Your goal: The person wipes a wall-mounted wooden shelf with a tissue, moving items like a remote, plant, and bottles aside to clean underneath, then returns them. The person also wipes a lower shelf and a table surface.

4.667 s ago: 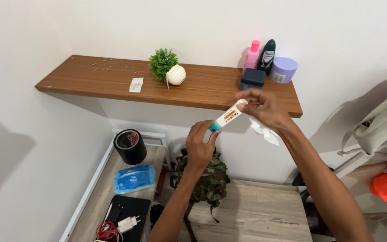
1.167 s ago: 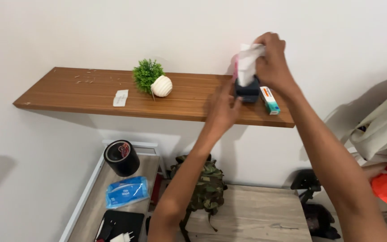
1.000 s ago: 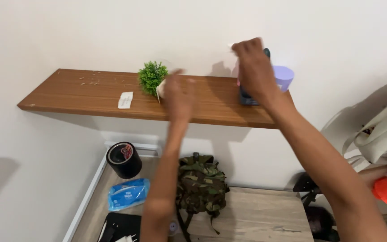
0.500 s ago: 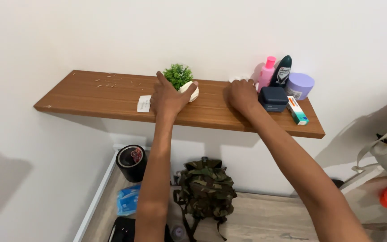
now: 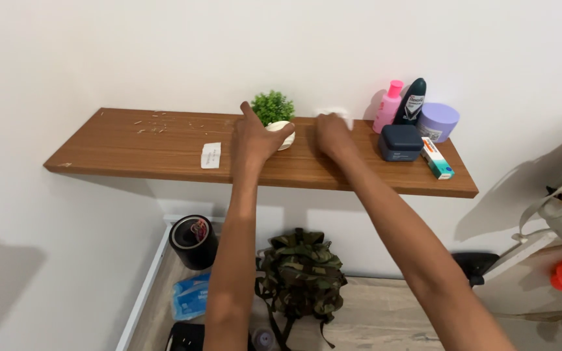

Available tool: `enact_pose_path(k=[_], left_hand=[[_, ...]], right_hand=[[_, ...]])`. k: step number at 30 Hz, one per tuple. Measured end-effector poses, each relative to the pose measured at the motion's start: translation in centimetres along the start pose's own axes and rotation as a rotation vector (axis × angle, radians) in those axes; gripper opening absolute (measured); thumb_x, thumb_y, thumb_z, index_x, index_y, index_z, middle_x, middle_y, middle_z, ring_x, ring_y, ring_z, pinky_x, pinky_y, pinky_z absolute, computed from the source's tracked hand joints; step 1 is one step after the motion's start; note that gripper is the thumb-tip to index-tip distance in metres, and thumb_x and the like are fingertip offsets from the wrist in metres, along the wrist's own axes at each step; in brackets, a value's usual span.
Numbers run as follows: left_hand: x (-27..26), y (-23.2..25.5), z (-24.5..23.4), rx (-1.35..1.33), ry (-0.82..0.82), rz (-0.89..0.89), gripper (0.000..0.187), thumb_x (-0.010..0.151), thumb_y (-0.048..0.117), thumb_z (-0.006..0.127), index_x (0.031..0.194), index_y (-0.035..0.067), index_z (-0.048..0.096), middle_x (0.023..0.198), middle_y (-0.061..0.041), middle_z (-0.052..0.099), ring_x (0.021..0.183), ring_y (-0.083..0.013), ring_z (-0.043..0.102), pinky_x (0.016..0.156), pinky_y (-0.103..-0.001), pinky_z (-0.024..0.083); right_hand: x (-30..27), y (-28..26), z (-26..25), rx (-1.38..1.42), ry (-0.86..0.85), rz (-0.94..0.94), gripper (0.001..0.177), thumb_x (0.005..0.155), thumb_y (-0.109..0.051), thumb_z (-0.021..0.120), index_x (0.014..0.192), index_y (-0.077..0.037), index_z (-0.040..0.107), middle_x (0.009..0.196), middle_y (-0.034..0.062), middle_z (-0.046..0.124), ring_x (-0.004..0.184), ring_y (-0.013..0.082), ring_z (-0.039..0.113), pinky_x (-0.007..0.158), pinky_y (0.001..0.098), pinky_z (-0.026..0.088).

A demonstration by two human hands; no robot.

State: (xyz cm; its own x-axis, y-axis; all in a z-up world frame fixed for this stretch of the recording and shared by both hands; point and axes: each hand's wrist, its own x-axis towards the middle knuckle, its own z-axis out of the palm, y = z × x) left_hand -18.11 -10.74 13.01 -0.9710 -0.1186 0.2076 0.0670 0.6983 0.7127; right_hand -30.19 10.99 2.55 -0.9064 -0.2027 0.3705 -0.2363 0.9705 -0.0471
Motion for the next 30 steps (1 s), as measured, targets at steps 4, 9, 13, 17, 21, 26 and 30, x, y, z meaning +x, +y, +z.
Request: enact_pose_path(k=[4, 9, 13, 17, 21, 26, 30], left_hand=[[-0.3, 0.2, 0.5, -0.029, 0.033, 0.018, 0.123, 0.065, 0.055, 0.088, 0.149, -0.010, 0.027, 0.126, -0.034, 0.059, 0.106, -0.0417, 0.070, 0.076, -0.046, 0.063], [0.3, -1.5, 0.4, -0.113, 0.083, -0.032, 0.110, 0.067, 0.051, 0.089, 0.143, -0.006, 0.033, 0.127, -0.034, 0.056, 0.103, -0.0421, 0.070, 0.074, -0.046, 0.063], [0.4, -2.8, 0.1, -0.231, 0.174, 0.085, 0.103, 0.072, 0.049, 0.090, 0.143, -0.003, 0.035, 0.121, -0.031, 0.065, 0.104, -0.0394, 0.071, 0.080, -0.044, 0.060], [-0.6, -2.7, -1.2, -0.602, 0.167, 0.122, 0.101, 0.068, 0.033, 0.085, 0.145, 0.001, 0.028, 0.118, -0.026, 0.064, 0.094, -0.0334, 0.076, 0.064, -0.041, 0.064], [-2.3, -3.8, -3.2, -0.570, 0.254, 0.264, 0.102, 0.075, 0.032, 0.089, 0.147, 0.000, 0.024, 0.115, -0.027, 0.069, 0.092, -0.0307, 0.076, 0.065, -0.036, 0.065], [-4.1, -5.6, -5.6, -0.677, 0.268, 0.279, 0.102, 0.073, 0.032, 0.086, 0.148, 0.001, 0.025, 0.117, -0.024, 0.070, 0.095, -0.0297, 0.076, 0.068, -0.037, 0.065], [-4.4, -8.7, -7.3, -0.636, 0.361, 0.376, 0.102, 0.080, 0.033, 0.090, 0.151, 0.000, 0.024, 0.124, -0.023, 0.068, 0.108, -0.0293, 0.074, 0.087, -0.037, 0.063]], right_hand=[[-0.4, -5.5, -3.3, 0.300, -0.019, -0.010, 0.015, 0.085, -0.008, 0.068, 0.093, 0.003, 0.074, 0.097, 0.0282, 0.071, 0.093, 0.0441, 0.070, 0.081, 0.0515, 0.056], [-2.1, -5.2, -7.4, 0.625, 0.005, -0.143, 0.027, 0.084, -0.003, 0.064, 0.108, -0.003, 0.076, 0.097, 0.0234, 0.076, 0.087, 0.0354, 0.074, 0.078, 0.0440, 0.057], [-6.0, -3.5, -11.9, 0.567, 0.234, -0.206, 0.041, 0.074, -0.010, 0.079, 0.112, 0.003, 0.071, 0.095, 0.0274, 0.072, 0.082, 0.0384, 0.072, 0.073, 0.0455, 0.055], [-13.1, -3.3, -13.7, 0.354, 0.160, -0.024, 0.020, 0.092, -0.012, 0.065, 0.088, 0.008, 0.066, 0.093, 0.0333, 0.068, 0.094, 0.0475, 0.067, 0.084, 0.0511, 0.054], [-14.6, -3.0, -9.7, 0.293, 0.094, -0.059, 0.014, 0.089, 0.000, 0.058, 0.094, 0.009, 0.066, 0.109, 0.0361, 0.065, 0.104, 0.0509, 0.060, 0.092, 0.0566, 0.047], [-13.6, -7.5, -5.7, 0.313, 0.303, -0.343, 0.027, 0.070, 0.008, 0.055, 0.095, 0.012, 0.065, 0.112, 0.0388, 0.063, 0.108, 0.0532, 0.058, 0.095, 0.0557, 0.046], [-11.2, -15.8, -5.2, 0.346, 0.013, -0.237, 0.021, 0.072, 0.008, 0.057, 0.091, 0.008, 0.066, 0.107, 0.0309, 0.068, 0.108, 0.0481, 0.062, 0.097, 0.0537, 0.048]])
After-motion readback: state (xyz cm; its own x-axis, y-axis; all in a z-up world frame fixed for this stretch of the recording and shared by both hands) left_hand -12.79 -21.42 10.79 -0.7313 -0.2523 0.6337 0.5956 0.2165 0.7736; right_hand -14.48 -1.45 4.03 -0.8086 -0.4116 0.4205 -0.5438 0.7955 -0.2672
